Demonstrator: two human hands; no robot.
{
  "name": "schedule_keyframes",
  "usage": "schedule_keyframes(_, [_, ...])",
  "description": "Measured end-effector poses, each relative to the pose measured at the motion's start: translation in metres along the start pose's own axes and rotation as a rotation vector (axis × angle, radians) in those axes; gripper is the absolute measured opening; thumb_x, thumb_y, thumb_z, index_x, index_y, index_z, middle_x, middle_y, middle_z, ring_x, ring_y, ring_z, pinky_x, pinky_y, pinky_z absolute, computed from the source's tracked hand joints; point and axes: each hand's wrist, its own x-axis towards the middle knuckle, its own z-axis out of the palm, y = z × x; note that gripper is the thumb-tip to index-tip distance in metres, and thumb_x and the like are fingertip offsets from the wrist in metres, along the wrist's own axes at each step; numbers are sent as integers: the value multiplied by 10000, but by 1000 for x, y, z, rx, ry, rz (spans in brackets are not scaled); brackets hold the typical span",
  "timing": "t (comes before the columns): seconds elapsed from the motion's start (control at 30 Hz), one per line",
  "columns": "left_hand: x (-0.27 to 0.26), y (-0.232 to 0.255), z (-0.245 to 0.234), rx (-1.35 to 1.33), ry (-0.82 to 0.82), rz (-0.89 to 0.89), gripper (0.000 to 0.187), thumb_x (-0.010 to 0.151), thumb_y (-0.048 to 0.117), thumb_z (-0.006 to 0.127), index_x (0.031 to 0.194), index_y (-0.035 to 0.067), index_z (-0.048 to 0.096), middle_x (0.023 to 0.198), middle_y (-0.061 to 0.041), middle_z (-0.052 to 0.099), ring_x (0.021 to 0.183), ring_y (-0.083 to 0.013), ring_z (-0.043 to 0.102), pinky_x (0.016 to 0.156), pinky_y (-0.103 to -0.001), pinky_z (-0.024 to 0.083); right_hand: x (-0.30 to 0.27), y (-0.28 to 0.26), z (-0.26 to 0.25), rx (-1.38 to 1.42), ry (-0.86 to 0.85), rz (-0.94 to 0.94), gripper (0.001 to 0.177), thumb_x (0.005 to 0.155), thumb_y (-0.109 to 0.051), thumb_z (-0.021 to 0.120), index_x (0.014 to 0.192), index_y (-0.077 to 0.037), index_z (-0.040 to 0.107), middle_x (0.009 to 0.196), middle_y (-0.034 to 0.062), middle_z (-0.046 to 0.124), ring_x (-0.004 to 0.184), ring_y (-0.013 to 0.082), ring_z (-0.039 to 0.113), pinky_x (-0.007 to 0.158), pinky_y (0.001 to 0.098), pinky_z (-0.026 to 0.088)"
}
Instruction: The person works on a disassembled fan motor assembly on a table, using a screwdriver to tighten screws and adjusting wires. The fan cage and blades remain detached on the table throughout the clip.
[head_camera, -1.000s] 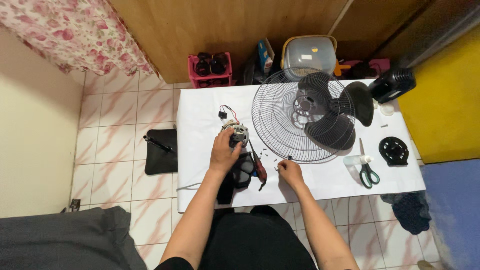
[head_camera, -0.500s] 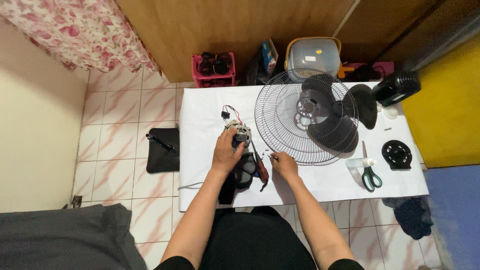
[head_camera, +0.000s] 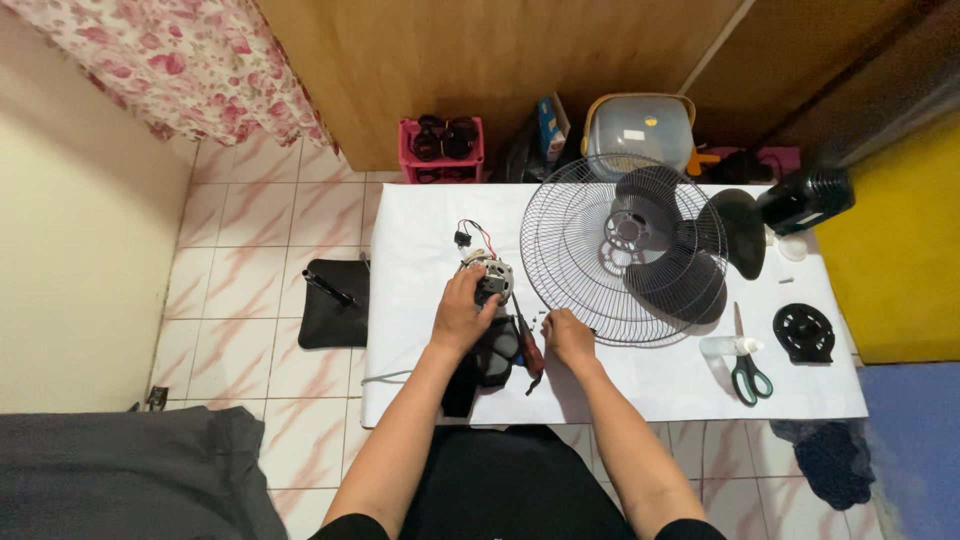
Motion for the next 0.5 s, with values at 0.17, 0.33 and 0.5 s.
schedule_keyframes(0.17, [2, 3, -3, -13, -11, -16, 557, 787, 127, 817, 1272, 20, 565, 1300, -177, 637, 1183, -387, 604, 1023, -440, 497, 34, -27, -17, 678, 14, 144, 195, 947, -224, 699, 987, -39, 745, 845, 56, 717, 758, 192, 666, 695, 333, 545])
schedule_keyframes(0.33, [3, 4, -5, -30, -10, -6, 563, 780, 131, 822, 1270, 21, 568, 1296, -177, 634, 1185, -388, 605, 1024, -439, 497, 59, -74, -45, 994, -103, 165, 199, 949, -194, 717, 983, 2, 727, 794, 33, 664, 678, 101, 590, 564, 255, 474])
schedule_keyframes(0.5, [3, 0, -2, -41, -21, -38, 573, 772, 144, 835, 1265, 18, 571, 1283, -190, 628, 1168, -397, 603, 1014, -442, 500, 72, -103, -53, 951, -140, 148, 199, 930, -194, 724, 977, -1, 738, 798, 34, 698, 659, 86, 629, 538, 252, 476])
